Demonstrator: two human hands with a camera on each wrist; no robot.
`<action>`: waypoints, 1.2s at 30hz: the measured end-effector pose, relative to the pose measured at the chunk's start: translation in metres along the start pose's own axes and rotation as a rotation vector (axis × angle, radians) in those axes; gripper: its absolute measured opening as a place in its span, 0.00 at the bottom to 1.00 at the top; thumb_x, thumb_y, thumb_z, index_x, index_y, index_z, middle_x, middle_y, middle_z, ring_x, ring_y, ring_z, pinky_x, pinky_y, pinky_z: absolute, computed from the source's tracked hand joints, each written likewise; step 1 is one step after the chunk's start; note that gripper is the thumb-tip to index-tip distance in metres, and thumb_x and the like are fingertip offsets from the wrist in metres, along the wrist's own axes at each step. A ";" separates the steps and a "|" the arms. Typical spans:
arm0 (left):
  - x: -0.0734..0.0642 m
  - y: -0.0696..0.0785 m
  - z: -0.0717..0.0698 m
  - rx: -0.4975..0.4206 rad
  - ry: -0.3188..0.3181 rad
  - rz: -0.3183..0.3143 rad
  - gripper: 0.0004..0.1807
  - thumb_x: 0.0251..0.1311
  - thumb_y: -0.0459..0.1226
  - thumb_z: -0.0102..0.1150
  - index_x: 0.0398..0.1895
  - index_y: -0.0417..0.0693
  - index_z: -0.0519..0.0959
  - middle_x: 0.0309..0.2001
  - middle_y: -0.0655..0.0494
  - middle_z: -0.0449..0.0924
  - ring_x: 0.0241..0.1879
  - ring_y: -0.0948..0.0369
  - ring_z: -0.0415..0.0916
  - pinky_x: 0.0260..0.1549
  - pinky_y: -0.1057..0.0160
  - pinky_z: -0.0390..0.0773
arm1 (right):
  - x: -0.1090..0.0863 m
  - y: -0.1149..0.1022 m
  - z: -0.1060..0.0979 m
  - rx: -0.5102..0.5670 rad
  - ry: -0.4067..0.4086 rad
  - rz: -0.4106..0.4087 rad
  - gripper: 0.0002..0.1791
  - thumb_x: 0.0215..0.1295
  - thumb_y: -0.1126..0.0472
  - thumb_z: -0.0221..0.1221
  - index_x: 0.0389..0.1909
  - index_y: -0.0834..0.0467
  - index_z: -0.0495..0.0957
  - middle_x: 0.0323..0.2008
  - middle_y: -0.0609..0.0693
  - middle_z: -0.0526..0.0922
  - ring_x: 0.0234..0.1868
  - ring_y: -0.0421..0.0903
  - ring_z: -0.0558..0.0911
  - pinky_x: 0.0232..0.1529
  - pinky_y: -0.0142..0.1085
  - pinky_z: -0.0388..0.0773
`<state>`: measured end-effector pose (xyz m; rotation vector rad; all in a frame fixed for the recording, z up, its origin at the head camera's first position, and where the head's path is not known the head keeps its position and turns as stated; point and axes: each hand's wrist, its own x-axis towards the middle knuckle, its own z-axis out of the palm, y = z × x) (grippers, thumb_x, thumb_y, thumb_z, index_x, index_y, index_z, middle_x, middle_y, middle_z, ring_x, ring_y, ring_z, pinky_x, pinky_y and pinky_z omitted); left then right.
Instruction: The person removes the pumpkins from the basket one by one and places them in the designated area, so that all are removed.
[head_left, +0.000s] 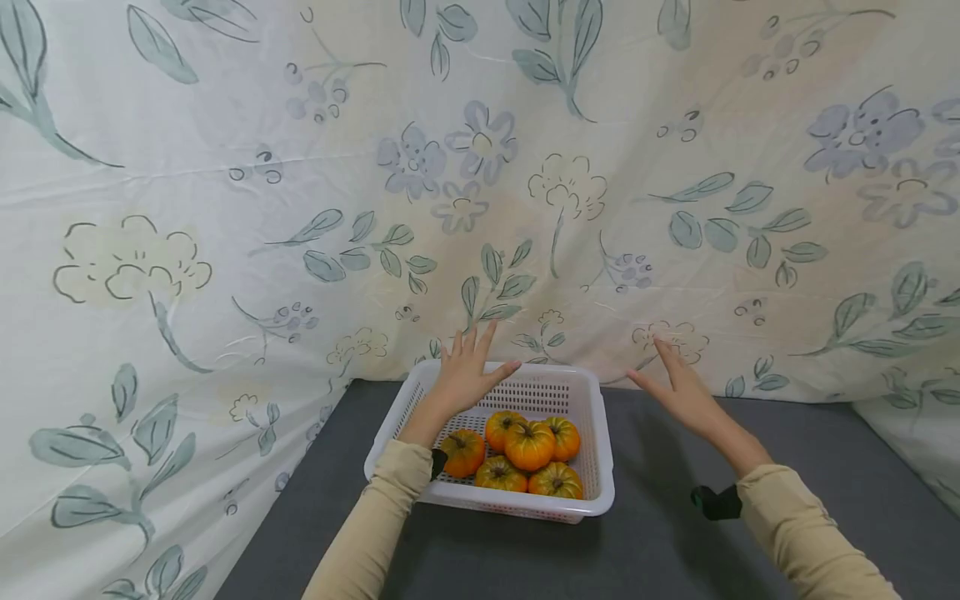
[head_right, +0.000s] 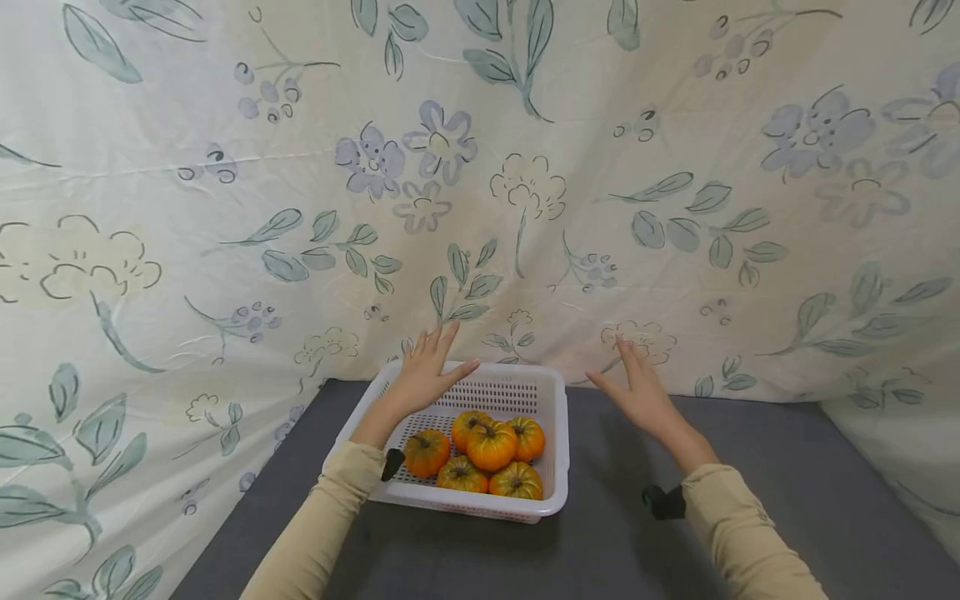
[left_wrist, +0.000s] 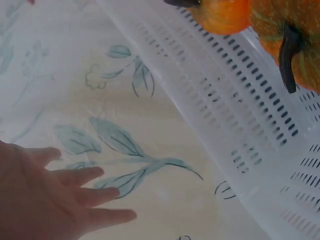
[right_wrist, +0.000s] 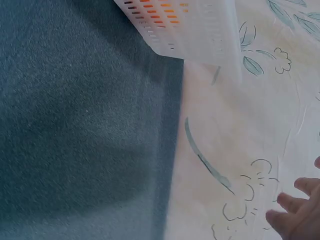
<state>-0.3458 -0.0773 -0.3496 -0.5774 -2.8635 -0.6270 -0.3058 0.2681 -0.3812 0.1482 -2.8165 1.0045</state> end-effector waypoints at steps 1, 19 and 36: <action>-0.001 -0.001 -0.001 -0.021 -0.007 0.004 0.47 0.65 0.67 0.42 0.79 0.63 0.36 0.79 0.44 0.35 0.77 0.38 0.30 0.69 0.31 0.32 | 0.000 0.000 0.000 0.021 -0.011 0.007 0.53 0.68 0.32 0.47 0.78 0.54 0.28 0.77 0.66 0.32 0.75 0.73 0.39 0.63 0.74 0.44; -0.028 -0.018 -0.016 -0.327 -0.076 0.019 0.44 0.67 0.63 0.44 0.79 0.54 0.44 0.79 0.50 0.44 0.78 0.47 0.40 0.73 0.42 0.46 | -0.010 -0.008 0.012 0.220 -0.160 0.027 0.51 0.71 0.38 0.49 0.78 0.58 0.31 0.76 0.70 0.40 0.73 0.74 0.49 0.63 0.69 0.57; -0.064 -0.037 -0.028 -0.415 -0.117 -0.047 0.43 0.67 0.56 0.51 0.78 0.52 0.48 0.78 0.49 0.48 0.77 0.46 0.46 0.71 0.39 0.52 | -0.017 -0.022 0.032 0.263 -0.194 -0.016 0.50 0.67 0.39 0.55 0.78 0.55 0.38 0.77 0.63 0.45 0.75 0.68 0.50 0.63 0.69 0.59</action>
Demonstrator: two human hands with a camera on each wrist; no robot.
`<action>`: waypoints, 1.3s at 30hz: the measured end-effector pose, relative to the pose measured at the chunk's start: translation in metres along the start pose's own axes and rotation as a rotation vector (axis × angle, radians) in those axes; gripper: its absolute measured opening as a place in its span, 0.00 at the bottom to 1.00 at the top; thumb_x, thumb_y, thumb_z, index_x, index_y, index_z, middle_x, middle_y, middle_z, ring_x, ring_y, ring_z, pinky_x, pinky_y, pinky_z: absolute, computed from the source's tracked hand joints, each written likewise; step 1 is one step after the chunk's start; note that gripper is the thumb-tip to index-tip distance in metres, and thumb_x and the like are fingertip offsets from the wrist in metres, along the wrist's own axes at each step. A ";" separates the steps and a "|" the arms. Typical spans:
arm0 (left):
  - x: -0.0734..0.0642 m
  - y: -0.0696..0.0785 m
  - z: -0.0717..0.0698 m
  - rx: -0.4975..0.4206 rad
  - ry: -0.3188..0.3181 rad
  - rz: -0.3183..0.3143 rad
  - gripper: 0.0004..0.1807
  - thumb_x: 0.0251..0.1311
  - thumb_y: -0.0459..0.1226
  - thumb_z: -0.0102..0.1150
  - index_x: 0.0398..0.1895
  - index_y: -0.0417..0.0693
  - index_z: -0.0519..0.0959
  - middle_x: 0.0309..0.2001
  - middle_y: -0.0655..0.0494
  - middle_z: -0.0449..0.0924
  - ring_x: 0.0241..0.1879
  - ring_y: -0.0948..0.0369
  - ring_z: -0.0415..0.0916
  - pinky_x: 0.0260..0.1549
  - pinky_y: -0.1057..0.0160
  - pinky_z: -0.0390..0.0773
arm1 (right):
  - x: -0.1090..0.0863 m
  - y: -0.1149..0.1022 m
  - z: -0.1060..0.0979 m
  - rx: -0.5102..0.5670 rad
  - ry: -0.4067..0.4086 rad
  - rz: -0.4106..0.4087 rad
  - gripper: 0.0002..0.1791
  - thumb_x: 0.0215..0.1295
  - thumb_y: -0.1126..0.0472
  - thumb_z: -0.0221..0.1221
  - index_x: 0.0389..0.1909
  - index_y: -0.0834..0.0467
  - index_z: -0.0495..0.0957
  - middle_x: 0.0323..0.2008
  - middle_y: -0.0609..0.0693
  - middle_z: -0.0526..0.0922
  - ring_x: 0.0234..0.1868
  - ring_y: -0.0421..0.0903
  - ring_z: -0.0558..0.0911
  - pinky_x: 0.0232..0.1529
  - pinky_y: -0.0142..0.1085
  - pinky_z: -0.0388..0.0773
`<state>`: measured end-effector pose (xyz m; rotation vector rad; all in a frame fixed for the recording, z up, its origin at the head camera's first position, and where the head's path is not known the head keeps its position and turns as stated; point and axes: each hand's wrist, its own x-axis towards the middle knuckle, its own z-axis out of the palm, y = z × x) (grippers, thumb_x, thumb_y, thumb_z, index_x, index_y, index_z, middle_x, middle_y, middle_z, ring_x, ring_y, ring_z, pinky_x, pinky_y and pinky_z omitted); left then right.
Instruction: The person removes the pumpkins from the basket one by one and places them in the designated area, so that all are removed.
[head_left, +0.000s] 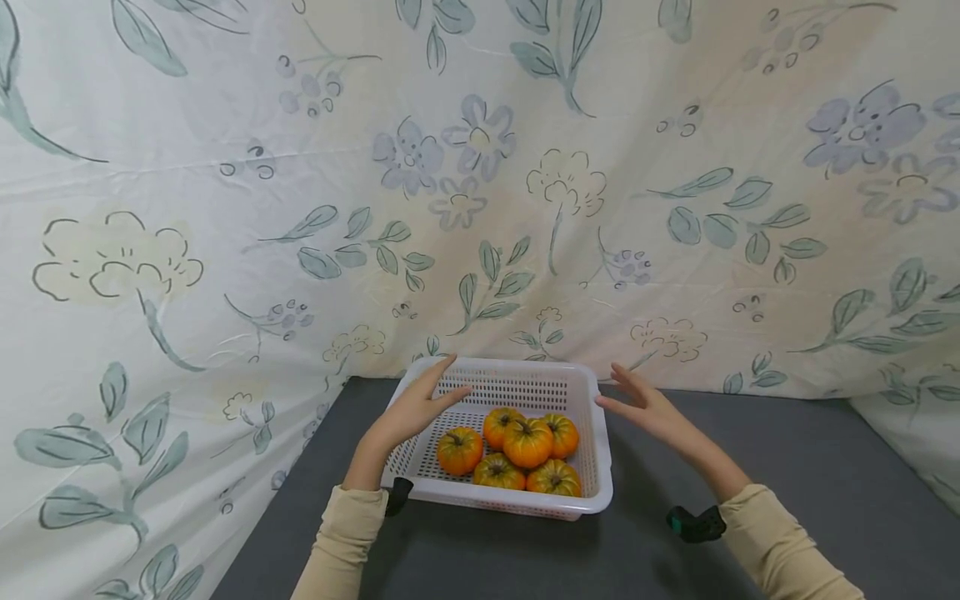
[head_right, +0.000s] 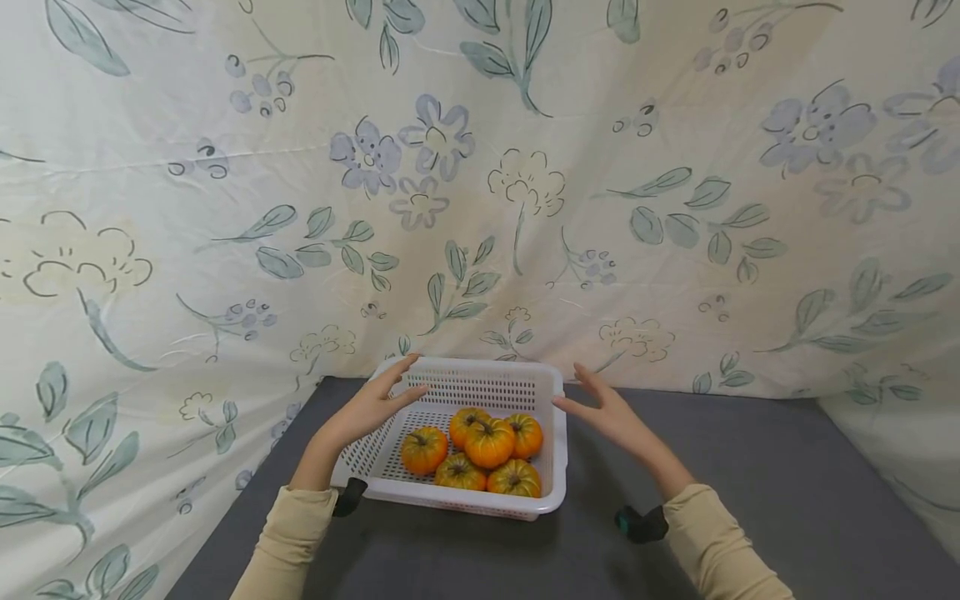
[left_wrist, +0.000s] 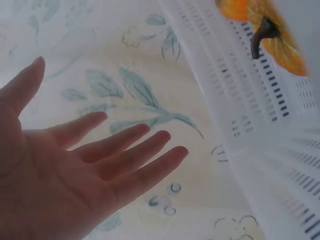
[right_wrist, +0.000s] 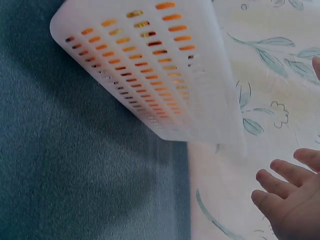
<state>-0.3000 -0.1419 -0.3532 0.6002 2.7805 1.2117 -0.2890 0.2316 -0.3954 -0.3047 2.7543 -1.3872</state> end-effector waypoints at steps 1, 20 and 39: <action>-0.002 -0.001 -0.001 -0.006 0.008 -0.009 0.42 0.67 0.56 0.51 0.78 0.52 0.49 0.78 0.49 0.48 0.77 0.46 0.47 0.70 0.39 0.53 | 0.000 -0.001 0.001 -0.002 0.002 -0.002 0.50 0.67 0.39 0.55 0.78 0.55 0.39 0.77 0.63 0.45 0.75 0.68 0.51 0.62 0.68 0.59; -0.027 -0.029 -0.019 0.027 0.194 -0.156 0.36 0.65 0.43 0.60 0.74 0.46 0.60 0.72 0.37 0.60 0.70 0.37 0.61 0.61 0.35 0.66 | 0.004 -0.019 0.017 0.059 -0.049 -0.074 0.50 0.63 0.47 0.63 0.77 0.57 0.45 0.76 0.65 0.51 0.74 0.67 0.56 0.69 0.62 0.55; -0.048 -0.070 -0.024 -0.008 0.377 -0.341 0.29 0.62 0.40 0.62 0.65 0.37 0.71 0.65 0.35 0.70 0.64 0.38 0.70 0.58 0.41 0.72 | 0.010 -0.036 0.031 0.083 -0.138 -0.129 0.48 0.61 0.46 0.64 0.75 0.60 0.53 0.75 0.62 0.55 0.74 0.64 0.58 0.70 0.60 0.56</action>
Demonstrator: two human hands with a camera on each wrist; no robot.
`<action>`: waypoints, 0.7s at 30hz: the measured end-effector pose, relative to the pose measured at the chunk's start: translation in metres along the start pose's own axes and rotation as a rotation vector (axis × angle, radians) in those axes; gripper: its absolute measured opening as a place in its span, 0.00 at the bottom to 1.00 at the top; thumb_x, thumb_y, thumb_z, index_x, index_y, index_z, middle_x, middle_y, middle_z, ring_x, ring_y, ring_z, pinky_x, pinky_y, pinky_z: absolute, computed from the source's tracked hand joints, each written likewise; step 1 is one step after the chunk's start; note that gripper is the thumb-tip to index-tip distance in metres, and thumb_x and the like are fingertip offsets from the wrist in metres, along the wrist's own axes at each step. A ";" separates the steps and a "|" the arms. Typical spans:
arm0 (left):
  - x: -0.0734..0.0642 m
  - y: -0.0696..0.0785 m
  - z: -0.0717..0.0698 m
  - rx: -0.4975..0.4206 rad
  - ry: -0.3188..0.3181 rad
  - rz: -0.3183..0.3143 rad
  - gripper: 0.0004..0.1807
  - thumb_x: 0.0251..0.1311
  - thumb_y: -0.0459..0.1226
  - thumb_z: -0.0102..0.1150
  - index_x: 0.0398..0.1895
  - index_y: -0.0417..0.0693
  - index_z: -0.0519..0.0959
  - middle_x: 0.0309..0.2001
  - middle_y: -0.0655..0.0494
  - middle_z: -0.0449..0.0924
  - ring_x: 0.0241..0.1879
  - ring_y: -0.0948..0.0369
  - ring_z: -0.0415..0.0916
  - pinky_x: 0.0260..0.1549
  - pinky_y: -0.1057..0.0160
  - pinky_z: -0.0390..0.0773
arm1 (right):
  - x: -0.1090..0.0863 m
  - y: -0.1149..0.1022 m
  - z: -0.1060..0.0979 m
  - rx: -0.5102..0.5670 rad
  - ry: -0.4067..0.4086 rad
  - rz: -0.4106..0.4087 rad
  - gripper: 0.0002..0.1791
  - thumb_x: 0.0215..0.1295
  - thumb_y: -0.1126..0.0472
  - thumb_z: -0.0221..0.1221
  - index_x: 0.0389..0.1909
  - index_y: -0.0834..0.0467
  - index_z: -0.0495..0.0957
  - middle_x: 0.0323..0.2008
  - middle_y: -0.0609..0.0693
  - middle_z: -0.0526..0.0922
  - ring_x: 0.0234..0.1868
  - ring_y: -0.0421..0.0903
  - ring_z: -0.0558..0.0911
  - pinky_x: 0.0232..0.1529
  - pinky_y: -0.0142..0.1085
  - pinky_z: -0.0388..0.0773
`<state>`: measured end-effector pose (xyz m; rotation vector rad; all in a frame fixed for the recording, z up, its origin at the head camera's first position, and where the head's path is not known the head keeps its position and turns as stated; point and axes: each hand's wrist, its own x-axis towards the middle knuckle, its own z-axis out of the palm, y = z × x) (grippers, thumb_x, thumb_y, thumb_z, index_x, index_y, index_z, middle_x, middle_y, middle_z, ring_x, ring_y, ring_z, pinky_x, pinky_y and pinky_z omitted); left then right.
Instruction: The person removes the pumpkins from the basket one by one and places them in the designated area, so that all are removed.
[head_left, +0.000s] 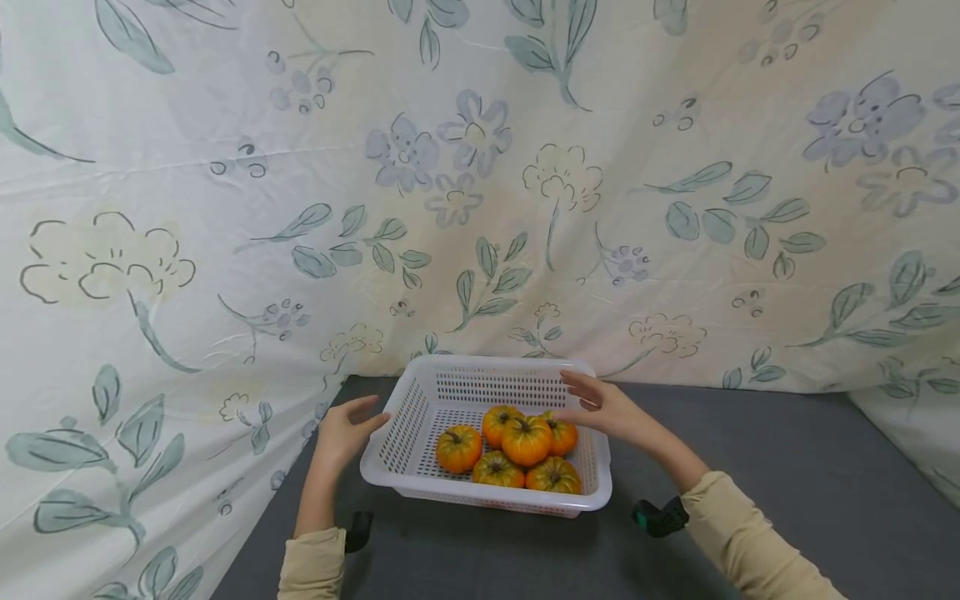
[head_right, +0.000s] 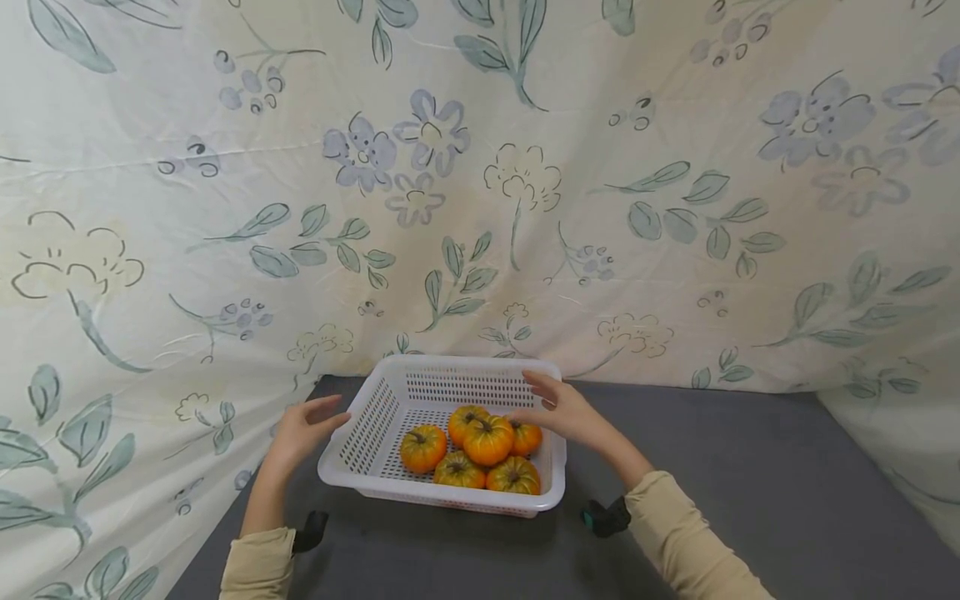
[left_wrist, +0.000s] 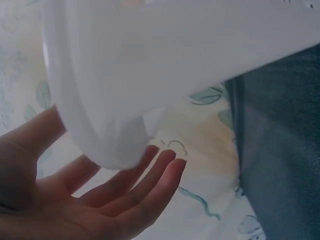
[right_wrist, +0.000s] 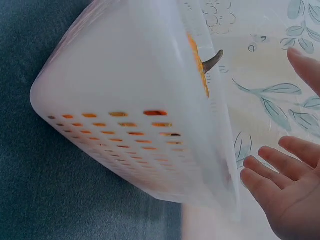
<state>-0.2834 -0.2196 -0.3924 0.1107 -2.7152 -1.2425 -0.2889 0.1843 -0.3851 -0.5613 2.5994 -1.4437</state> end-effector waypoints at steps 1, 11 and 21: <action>0.000 -0.002 0.000 -0.006 0.004 -0.007 0.29 0.62 0.40 0.62 0.64 0.37 0.71 0.65 0.35 0.71 0.63 0.38 0.70 0.58 0.42 0.72 | 0.001 -0.001 0.001 -0.003 -0.004 0.000 0.48 0.61 0.46 0.64 0.75 0.60 0.52 0.75 0.62 0.55 0.74 0.64 0.58 0.70 0.60 0.56; -0.004 -0.014 -0.001 -0.072 0.015 -0.055 0.27 0.62 0.39 0.62 0.61 0.33 0.74 0.60 0.30 0.73 0.57 0.38 0.75 0.41 0.53 0.84 | 0.005 -0.005 0.006 -0.012 -0.038 0.001 0.49 0.59 0.46 0.66 0.74 0.62 0.54 0.75 0.62 0.56 0.74 0.63 0.59 0.69 0.58 0.58; -0.008 -0.019 0.001 -0.094 0.021 -0.124 0.25 0.62 0.40 0.61 0.58 0.32 0.76 0.56 0.30 0.76 0.47 0.42 0.83 0.37 0.54 0.84 | 0.012 -0.012 0.012 -0.054 -0.059 0.002 0.47 0.58 0.46 0.67 0.73 0.62 0.58 0.73 0.62 0.60 0.73 0.64 0.62 0.68 0.58 0.61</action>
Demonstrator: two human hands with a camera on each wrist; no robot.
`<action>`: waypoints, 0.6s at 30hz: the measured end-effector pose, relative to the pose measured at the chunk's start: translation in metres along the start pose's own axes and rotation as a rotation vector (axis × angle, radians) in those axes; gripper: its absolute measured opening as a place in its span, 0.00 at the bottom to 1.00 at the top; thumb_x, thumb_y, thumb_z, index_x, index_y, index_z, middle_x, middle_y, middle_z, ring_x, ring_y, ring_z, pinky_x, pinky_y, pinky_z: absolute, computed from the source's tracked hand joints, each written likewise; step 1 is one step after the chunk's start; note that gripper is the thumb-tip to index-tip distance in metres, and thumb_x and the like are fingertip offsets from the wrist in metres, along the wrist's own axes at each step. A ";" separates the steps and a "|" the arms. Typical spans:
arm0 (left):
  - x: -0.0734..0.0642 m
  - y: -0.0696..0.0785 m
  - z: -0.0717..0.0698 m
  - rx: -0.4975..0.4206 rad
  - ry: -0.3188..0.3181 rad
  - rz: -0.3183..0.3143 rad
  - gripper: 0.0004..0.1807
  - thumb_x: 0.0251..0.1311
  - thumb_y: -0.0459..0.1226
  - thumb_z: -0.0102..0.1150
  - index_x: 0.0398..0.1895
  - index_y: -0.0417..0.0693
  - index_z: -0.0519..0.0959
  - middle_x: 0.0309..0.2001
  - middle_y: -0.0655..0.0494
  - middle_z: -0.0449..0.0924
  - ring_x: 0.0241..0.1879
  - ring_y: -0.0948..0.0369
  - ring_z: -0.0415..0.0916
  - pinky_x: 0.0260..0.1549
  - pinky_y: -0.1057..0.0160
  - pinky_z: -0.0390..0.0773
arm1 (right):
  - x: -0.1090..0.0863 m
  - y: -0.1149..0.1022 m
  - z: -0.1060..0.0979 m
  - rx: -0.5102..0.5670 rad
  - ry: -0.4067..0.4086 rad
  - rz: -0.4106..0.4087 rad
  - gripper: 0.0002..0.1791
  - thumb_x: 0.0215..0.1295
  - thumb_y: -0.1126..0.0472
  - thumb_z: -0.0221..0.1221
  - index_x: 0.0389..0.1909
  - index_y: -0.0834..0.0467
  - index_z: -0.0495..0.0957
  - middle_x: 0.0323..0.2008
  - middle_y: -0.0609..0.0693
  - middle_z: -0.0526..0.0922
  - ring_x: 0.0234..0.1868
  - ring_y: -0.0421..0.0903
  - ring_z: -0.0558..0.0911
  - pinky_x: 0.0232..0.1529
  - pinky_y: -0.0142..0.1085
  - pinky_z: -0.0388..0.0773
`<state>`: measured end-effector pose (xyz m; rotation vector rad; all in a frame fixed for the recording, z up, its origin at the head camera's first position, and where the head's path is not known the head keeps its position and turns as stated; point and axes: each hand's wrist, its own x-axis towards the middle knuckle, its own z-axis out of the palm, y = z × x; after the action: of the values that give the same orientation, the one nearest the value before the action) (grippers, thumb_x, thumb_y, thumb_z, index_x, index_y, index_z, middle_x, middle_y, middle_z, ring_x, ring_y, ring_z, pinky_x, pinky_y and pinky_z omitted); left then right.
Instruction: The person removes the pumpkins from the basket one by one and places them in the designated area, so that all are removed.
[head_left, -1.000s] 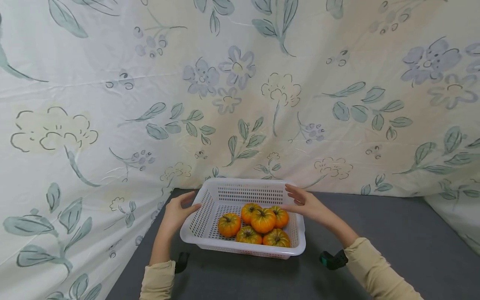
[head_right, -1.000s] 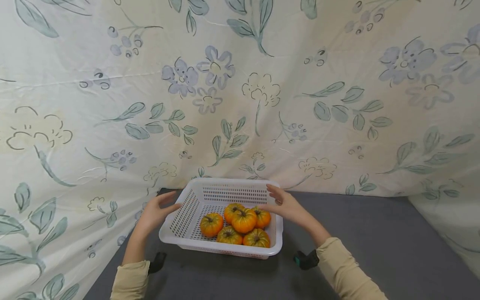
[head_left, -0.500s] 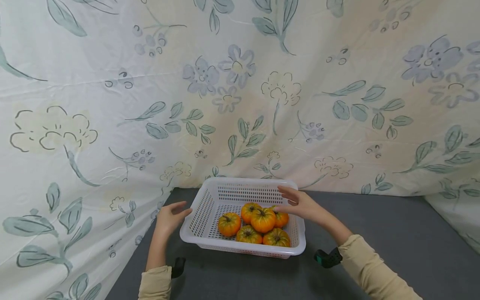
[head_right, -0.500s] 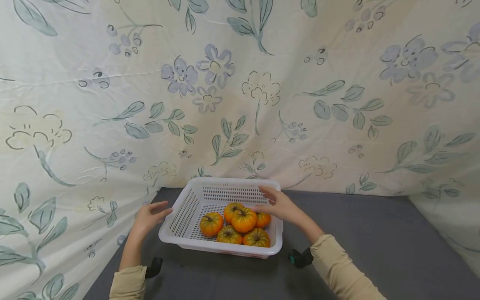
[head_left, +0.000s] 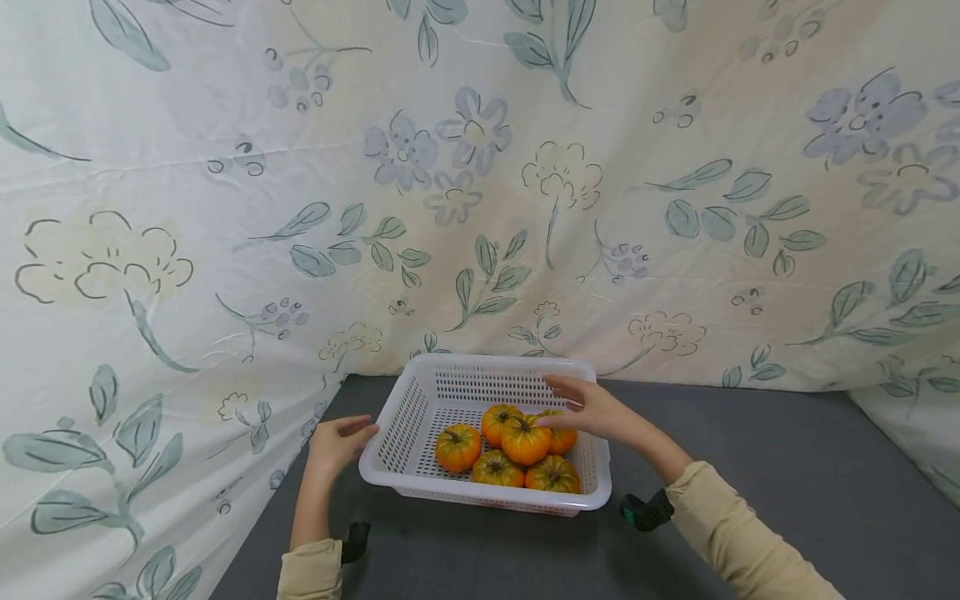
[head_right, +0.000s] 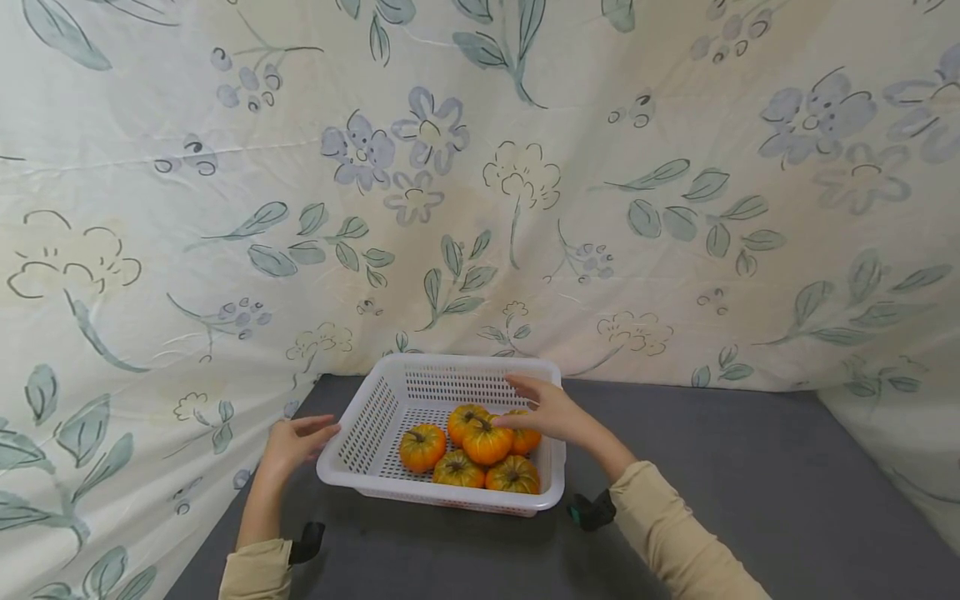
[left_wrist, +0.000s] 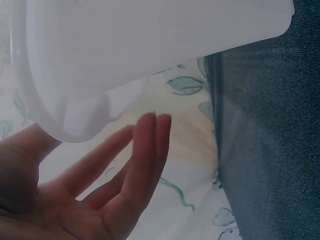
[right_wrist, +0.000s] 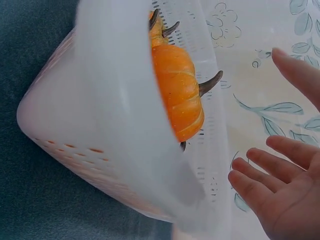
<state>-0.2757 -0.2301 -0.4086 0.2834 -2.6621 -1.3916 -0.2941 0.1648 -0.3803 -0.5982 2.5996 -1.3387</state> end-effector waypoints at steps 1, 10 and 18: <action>0.000 -0.001 0.000 -0.005 -0.003 -0.002 0.25 0.62 0.40 0.61 0.57 0.32 0.76 0.56 0.29 0.77 0.46 0.43 0.83 0.36 0.54 0.84 | 0.000 -0.002 0.000 -0.001 -0.004 0.003 0.47 0.58 0.46 0.67 0.73 0.61 0.58 0.73 0.62 0.60 0.73 0.64 0.62 0.68 0.58 0.61; 0.001 -0.004 0.000 -0.014 -0.004 -0.009 0.23 0.61 0.42 0.63 0.54 0.33 0.79 0.51 0.33 0.81 0.37 0.54 0.84 0.32 0.55 0.84 | 0.007 -0.009 0.002 -0.016 -0.059 0.001 0.47 0.58 0.47 0.67 0.72 0.64 0.58 0.72 0.65 0.60 0.72 0.65 0.62 0.68 0.59 0.60; 0.000 -0.004 -0.001 -0.023 -0.027 -0.006 0.23 0.62 0.43 0.62 0.54 0.34 0.79 0.49 0.35 0.82 0.36 0.58 0.83 0.32 0.57 0.84 | 0.012 -0.009 0.003 -0.065 -0.089 0.024 0.46 0.58 0.47 0.68 0.71 0.64 0.60 0.71 0.65 0.63 0.71 0.64 0.64 0.68 0.57 0.62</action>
<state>-0.2751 -0.2331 -0.4113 0.2728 -2.6664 -1.4374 -0.3015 0.1530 -0.3747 -0.6195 2.5785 -1.1966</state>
